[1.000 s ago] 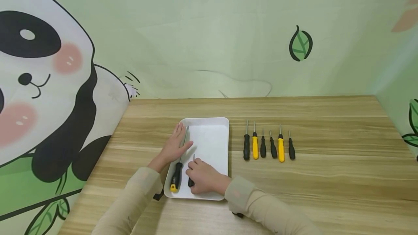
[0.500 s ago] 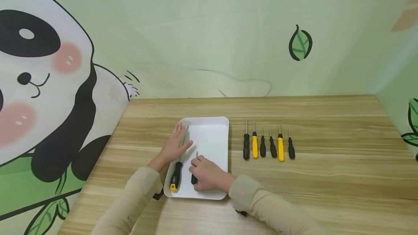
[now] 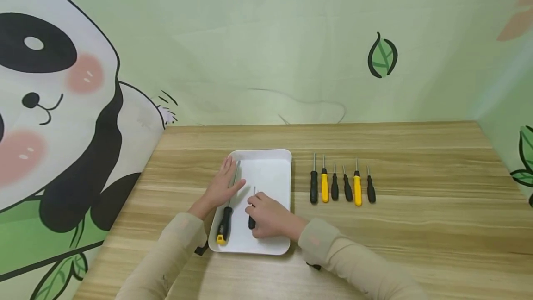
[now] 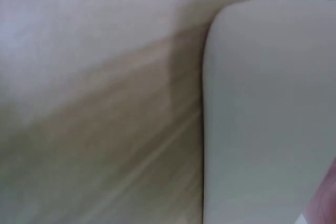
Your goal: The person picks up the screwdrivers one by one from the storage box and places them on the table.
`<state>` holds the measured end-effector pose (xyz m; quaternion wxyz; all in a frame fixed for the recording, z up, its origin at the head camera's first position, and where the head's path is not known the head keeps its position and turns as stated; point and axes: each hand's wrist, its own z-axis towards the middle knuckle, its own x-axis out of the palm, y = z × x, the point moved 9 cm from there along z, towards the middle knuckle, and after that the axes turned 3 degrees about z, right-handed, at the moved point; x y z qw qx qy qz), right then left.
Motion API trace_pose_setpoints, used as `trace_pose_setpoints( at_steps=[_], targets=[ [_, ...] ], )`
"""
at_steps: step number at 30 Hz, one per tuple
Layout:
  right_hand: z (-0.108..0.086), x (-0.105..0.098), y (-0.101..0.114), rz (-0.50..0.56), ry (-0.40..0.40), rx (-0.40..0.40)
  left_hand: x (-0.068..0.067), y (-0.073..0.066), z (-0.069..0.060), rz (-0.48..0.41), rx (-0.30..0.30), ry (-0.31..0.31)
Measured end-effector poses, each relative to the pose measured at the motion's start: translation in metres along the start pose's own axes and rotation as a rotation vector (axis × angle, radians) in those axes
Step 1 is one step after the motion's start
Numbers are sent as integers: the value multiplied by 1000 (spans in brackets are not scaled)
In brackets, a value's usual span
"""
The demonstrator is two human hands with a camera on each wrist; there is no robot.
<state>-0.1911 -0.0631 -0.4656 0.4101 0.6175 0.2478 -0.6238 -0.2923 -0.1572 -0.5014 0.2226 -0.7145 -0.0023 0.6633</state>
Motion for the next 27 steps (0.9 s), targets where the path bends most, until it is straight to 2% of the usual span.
trace_pose_setpoints(
  at_steps=[8, 13, 27],
  targets=[
    [-4, -7, -7, -9, -30, -11, -1, -2, 0, -1, 12, -8],
    [-6, -11, -9, 5, -45, -8, -1, 0, 0, -13, 0, -3],
    [-15, -24, -22, 33, -25, 29, 0, 1, 1, -27, -7, -22]
  ],
)
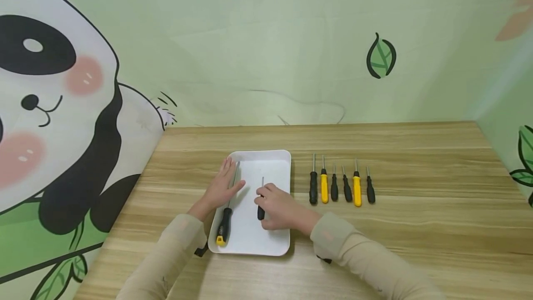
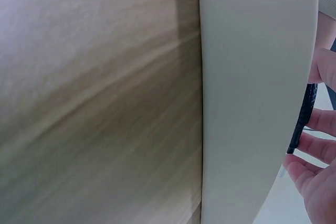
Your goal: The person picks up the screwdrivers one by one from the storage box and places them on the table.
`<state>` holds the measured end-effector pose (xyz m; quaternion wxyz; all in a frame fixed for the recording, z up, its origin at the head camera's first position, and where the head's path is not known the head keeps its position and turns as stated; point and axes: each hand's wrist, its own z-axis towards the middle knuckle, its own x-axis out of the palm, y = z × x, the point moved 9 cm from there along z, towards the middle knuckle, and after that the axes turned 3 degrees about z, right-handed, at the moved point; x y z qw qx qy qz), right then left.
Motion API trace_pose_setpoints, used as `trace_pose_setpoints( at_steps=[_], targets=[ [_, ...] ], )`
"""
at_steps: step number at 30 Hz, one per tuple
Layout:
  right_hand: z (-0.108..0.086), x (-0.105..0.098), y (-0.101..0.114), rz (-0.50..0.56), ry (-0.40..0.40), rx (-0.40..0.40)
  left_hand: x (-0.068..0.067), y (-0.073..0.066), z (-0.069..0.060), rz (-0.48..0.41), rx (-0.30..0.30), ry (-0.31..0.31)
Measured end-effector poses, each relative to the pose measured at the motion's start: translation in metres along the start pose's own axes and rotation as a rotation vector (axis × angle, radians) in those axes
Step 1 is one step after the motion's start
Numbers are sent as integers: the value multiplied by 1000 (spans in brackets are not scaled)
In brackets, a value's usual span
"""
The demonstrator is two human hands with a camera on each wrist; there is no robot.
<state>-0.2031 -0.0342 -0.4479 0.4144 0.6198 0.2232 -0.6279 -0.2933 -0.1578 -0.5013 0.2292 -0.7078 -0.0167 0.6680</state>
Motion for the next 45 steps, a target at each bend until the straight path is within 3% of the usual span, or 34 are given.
trace_pose_setpoints(
  at_steps=[24, 45],
  targets=[
    [-19, -23, -17, 1, -103, -11, 1, 0, 0, 39, 19, 24],
    [-36, -43, -32, -32, -228, -55, 2, 2, -1, -3, 4, 25]
  ],
)
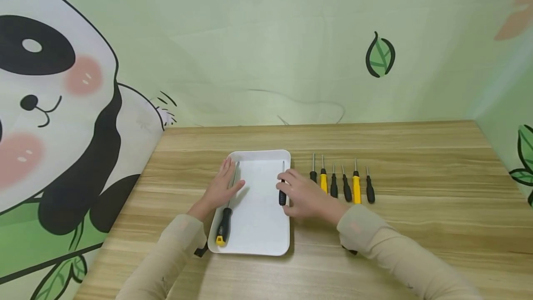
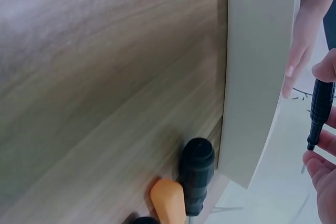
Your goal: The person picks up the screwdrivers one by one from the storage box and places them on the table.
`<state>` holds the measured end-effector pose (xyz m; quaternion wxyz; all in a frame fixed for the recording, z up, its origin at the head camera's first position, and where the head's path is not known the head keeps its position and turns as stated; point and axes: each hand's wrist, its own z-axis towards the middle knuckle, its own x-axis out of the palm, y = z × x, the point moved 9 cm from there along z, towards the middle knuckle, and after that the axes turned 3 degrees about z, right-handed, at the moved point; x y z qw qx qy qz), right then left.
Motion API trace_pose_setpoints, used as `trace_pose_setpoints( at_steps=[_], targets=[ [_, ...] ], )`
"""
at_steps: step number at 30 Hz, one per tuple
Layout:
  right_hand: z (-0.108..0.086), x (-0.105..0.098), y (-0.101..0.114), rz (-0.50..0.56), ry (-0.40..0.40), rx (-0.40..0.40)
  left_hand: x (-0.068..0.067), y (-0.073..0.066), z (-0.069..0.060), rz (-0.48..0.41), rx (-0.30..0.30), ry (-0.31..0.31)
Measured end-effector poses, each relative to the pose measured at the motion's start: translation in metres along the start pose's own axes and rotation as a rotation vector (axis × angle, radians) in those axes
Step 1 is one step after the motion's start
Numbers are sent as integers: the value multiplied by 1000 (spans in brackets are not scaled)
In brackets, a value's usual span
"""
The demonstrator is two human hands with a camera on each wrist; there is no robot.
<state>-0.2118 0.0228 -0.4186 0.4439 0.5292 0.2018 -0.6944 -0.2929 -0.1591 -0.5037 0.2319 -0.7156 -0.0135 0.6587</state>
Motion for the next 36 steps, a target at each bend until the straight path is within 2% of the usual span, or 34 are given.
trace_pose_setpoints(
  at_steps=[6, 13, 26, 36],
  targets=[
    [-5, -7, -3, -11, -21, -13, 0, 0, 0, -1, -1, 0],
    [-13, -8, -14, -11, 15, 44, 0, -1, 0, -4, -6, 2],
    [-28, -11, -28, -27, 39, 85, 0, -1, -1, 9, -7, -3],
    [-41, -13, -37, -47, 18, 58, -1, -1, -1, 6, -6, -4]
  ],
)
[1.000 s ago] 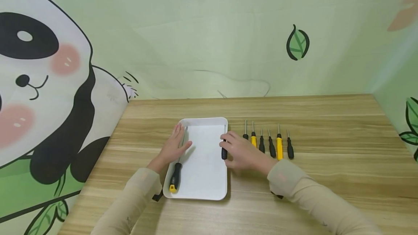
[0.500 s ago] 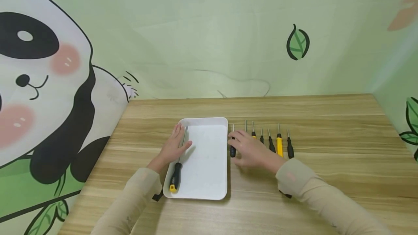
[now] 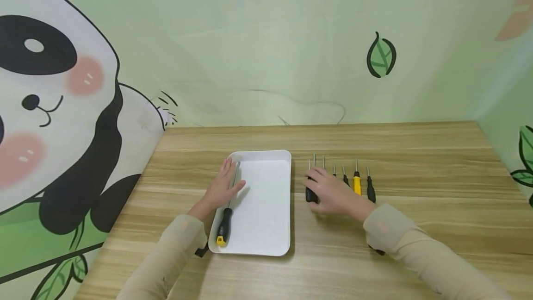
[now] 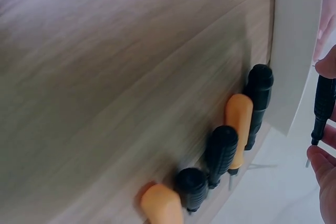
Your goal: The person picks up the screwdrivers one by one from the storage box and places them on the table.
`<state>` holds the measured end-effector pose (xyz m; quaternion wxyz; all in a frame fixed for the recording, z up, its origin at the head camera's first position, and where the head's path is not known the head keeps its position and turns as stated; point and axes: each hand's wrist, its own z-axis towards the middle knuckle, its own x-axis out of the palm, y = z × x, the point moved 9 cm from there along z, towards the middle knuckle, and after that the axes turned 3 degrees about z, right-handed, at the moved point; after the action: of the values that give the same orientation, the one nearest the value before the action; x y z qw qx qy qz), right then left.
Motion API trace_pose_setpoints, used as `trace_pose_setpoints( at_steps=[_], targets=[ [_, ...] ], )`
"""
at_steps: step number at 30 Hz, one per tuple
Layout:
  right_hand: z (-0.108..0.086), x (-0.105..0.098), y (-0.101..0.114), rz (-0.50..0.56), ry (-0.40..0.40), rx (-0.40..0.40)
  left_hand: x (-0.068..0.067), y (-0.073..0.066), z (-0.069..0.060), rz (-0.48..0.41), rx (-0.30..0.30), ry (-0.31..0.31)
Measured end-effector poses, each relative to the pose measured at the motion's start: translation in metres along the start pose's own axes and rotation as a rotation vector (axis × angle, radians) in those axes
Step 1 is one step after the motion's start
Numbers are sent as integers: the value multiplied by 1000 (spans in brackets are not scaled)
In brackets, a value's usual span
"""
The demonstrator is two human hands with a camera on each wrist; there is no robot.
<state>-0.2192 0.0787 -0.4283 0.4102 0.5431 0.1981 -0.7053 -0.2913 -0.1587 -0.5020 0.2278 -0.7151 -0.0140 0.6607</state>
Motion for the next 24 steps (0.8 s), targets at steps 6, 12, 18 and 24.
trace_pose_setpoints(
  at_steps=[6, 12, 18, 24],
  targets=[
    [-8, 0, -8, 16, 23, 34, 0, 0, 0, 5, -2, 1],
    [-16, 0, -15, -13, 23, 46, -2, -1, -1, -7, -7, -1],
    [-22, 0, -20, -19, 18, 44, -2, -1, 0, -6, -10, 5],
    [-28, 1, -22, -19, 20, 45, -1, 0, 0, -6, -12, -1]
  ],
)
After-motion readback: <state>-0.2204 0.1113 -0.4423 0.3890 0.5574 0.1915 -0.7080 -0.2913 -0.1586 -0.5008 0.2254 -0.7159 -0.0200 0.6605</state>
